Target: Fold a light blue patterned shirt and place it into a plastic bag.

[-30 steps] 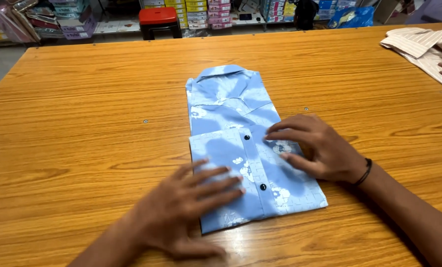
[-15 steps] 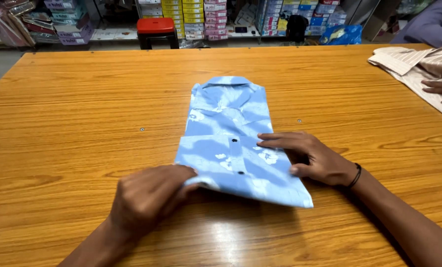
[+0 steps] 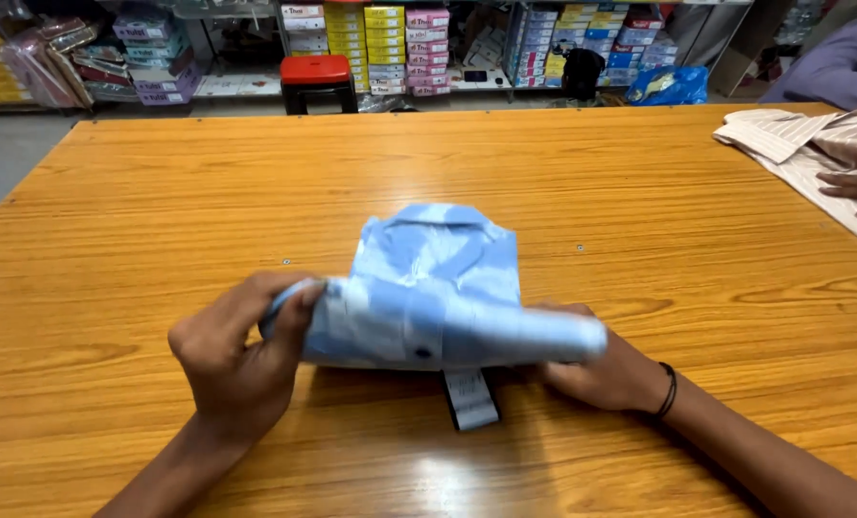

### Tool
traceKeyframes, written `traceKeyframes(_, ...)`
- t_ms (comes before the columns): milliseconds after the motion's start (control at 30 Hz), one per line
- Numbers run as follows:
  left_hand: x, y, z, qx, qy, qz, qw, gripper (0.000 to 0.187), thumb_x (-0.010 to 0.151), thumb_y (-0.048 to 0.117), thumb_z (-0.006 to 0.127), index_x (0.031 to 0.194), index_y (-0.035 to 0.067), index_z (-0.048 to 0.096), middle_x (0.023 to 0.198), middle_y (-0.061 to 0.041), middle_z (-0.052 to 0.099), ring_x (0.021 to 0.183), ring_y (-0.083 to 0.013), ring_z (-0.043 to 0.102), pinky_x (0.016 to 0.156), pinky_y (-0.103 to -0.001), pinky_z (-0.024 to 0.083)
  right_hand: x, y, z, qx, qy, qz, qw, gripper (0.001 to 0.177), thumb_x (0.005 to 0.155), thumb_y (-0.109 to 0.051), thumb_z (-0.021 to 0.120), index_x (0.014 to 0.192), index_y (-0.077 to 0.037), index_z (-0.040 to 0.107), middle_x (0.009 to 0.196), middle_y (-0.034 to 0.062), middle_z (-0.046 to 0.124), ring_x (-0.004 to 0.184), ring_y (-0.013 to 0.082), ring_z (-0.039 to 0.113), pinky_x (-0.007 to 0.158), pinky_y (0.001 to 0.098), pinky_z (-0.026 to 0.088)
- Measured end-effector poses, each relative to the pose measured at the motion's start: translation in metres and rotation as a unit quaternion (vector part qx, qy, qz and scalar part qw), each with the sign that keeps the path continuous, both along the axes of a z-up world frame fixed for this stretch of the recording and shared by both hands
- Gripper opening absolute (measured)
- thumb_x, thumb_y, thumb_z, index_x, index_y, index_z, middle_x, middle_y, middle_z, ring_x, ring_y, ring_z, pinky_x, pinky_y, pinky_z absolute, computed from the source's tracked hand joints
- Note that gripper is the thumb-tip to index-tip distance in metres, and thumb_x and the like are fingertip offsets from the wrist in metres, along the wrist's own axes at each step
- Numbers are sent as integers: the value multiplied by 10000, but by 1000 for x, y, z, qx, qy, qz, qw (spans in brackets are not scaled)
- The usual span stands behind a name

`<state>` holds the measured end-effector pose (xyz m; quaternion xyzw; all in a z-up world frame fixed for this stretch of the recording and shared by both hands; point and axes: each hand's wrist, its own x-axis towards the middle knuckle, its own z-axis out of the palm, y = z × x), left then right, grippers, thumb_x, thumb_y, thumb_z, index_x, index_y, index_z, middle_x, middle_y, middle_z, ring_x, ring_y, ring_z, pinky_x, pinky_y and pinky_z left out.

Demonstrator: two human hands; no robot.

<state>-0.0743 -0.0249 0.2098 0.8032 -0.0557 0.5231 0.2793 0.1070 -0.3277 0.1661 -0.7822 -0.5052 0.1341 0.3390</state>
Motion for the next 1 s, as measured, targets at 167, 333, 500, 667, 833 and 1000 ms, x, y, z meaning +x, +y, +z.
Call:
traceKeyframes(167, 58, 0, 32, -28, 45, 33, 998, 239, 1058, 254, 717, 971, 31, 722, 727, -101, 663, 580, -184, 613, 552, -336, 446, -2, 6, 8, 106, 169, -5, 980, 360, 935, -183, 730, 1241, -10, 651, 1184, 75, 708, 1098, 176, 653, 945, 355, 550)
traceKeyframes(333, 133, 17, 13, -162, 305, 76, 935, 320, 1028, 395, 617, 1204, 127, 628, 843, -148, 707, 759, -305, 675, 676, -477, 491, 13, 11, 10, 2, 187, -126, 974, 537, 866, -347, 754, 1230, 36, 654, 958, 43, 751, 835, 108, 687, 726, 289, 568)
traceKeyframes(500, 185, 52, -66, -176, 348, 60, 919, 392, 967, 410, 682, 1227, 124, 616, 1068, -190, 688, 1006, -333, 682, 857, -480, 520, 11, 16, 18, -45, 185, -193, 963, 711, 847, -418, 743, 1433, -41, 597, 737, 31, 653, 616, 99, 527, 563, 271, 444)
traceKeyframes(667, 169, 34, -51, -127, 353, 47, 926, 334, 907, 326, 680, 1181, 136, 662, 1049, -170, 732, 1028, -352, 700, 859, -489, 545, 7, 22, 29, -69, 191, -229, 952, 772, 777, -392, 792, 1414, -13, 574, 660, -7, 676, 558, 91, 591, 518, 264, 482)
traceKeyframes(833, 164, 10, -51, -43, 342, 109, 932, 244, 981, 283, 624, 1093, 80, 701, 1031, -183, 738, 976, -409, 705, 810, -554, 551, 9, 20, 34, -117, 199, -260, 938, 800, 756, -379, 886, 1383, 28, 602, 565, 17, 588, 460, 120, 508, 440, 266, 425)
traceKeyframes(1000, 150, 7, -43, -49, 355, 120, 926, 293, 1009, 325, 613, 1060, 59, 725, 1035, -196, 743, 966, -409, 710, 817, -559, 556, 13, 17, 32, -111, 152, -304, 934, 812, 754, -381, 888, 1389, 19, 578, 610, 39, 627, 487, 130, 572, 461, 291, 482)
